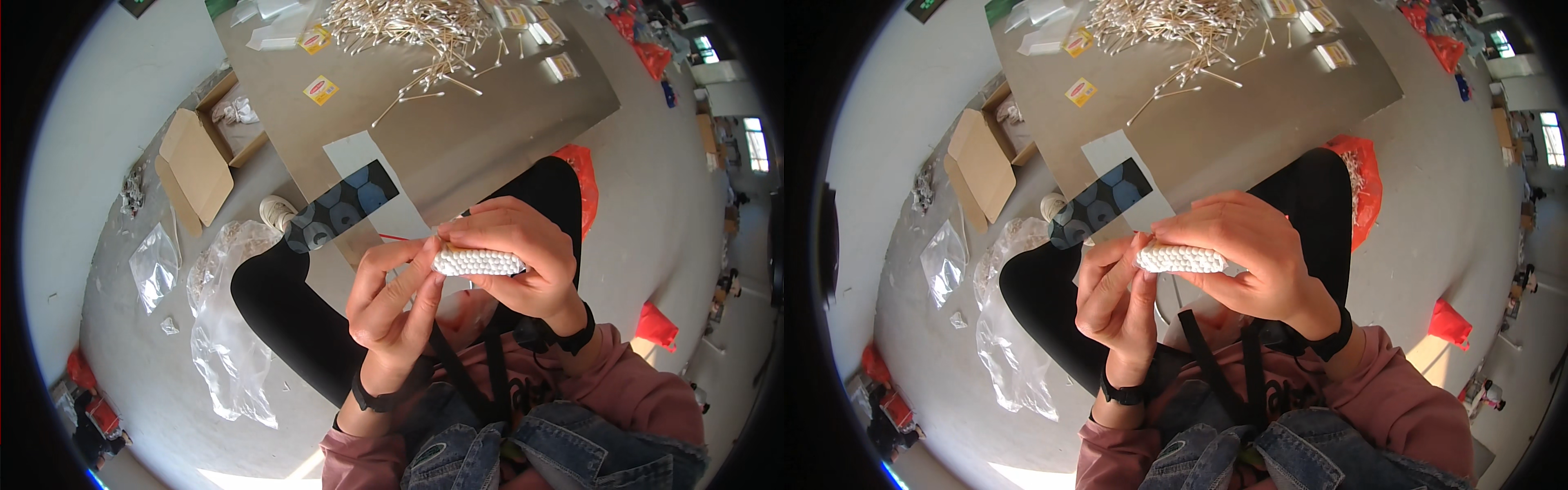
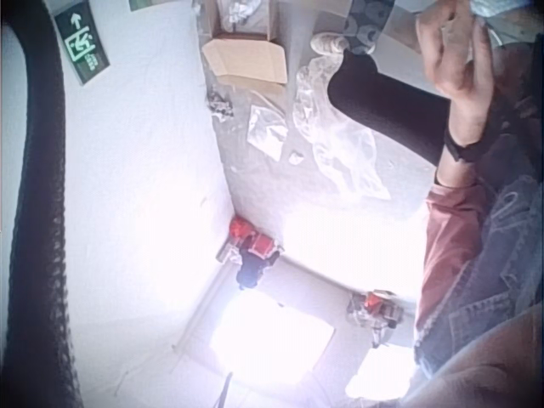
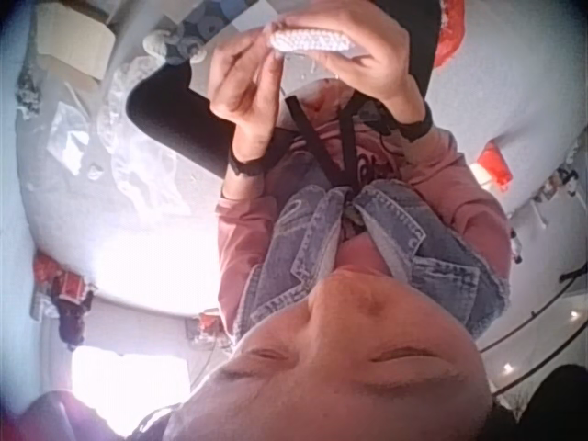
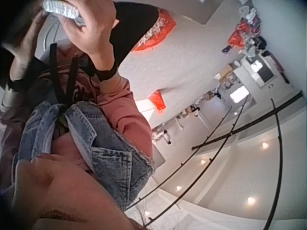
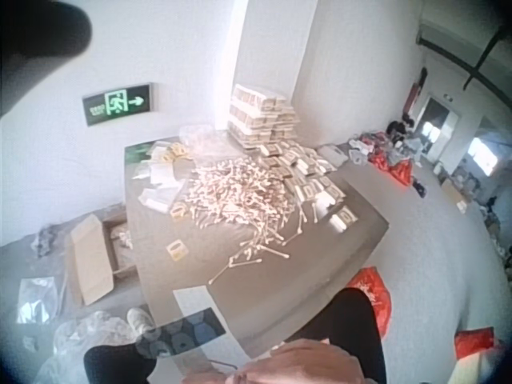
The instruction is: Packing cotton swabs into small plastic containers.
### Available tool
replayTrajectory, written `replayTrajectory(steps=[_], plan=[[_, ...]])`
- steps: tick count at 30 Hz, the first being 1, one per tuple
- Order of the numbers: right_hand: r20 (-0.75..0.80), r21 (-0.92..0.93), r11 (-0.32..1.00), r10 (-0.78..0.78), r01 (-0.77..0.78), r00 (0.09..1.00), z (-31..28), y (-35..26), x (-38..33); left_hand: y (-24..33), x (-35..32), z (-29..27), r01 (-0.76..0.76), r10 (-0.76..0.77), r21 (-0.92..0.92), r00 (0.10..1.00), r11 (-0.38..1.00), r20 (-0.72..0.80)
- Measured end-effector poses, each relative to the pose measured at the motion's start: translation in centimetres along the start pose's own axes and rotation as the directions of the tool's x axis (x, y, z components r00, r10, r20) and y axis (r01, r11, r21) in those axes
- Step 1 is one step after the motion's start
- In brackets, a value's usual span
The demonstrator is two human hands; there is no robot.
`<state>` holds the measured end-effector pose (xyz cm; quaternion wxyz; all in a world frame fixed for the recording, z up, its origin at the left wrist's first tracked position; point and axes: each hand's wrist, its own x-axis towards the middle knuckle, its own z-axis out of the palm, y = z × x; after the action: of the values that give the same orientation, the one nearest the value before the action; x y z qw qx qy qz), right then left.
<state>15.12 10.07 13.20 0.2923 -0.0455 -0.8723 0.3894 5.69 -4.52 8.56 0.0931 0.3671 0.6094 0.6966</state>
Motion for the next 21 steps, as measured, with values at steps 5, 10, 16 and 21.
replayTrajectory(steps=[5,10,16,21], plan=[[0.005,-0.034,0.999,-0.001,0.002,1.000,0.02,0.11,-0.10,-0.03,-0.06,0.16,0.025,-0.026,-0.024,0.999,0.999,-0.025],[0.019,-0.030,0.999,-0.035,0.035,0.999,0.06,0.26,-0.15,-0.29,-0.27,0.04,0.028,-0.028,-0.034,1.000,0.999,-0.012],[0.026,-0.031,0.999,-0.041,0.042,0.999,0.07,0.23,-0.38,-0.30,-0.37,-0.11,0.018,-0.018,-0.045,1.000,0.999,-0.002],[-0.015,-0.017,0.998,-0.054,0.054,0.998,0.32,0.38,-0.60,-0.20,-0.14,-0.33,-0.031,0.031,0.001,0.999,1.000,0.016]])
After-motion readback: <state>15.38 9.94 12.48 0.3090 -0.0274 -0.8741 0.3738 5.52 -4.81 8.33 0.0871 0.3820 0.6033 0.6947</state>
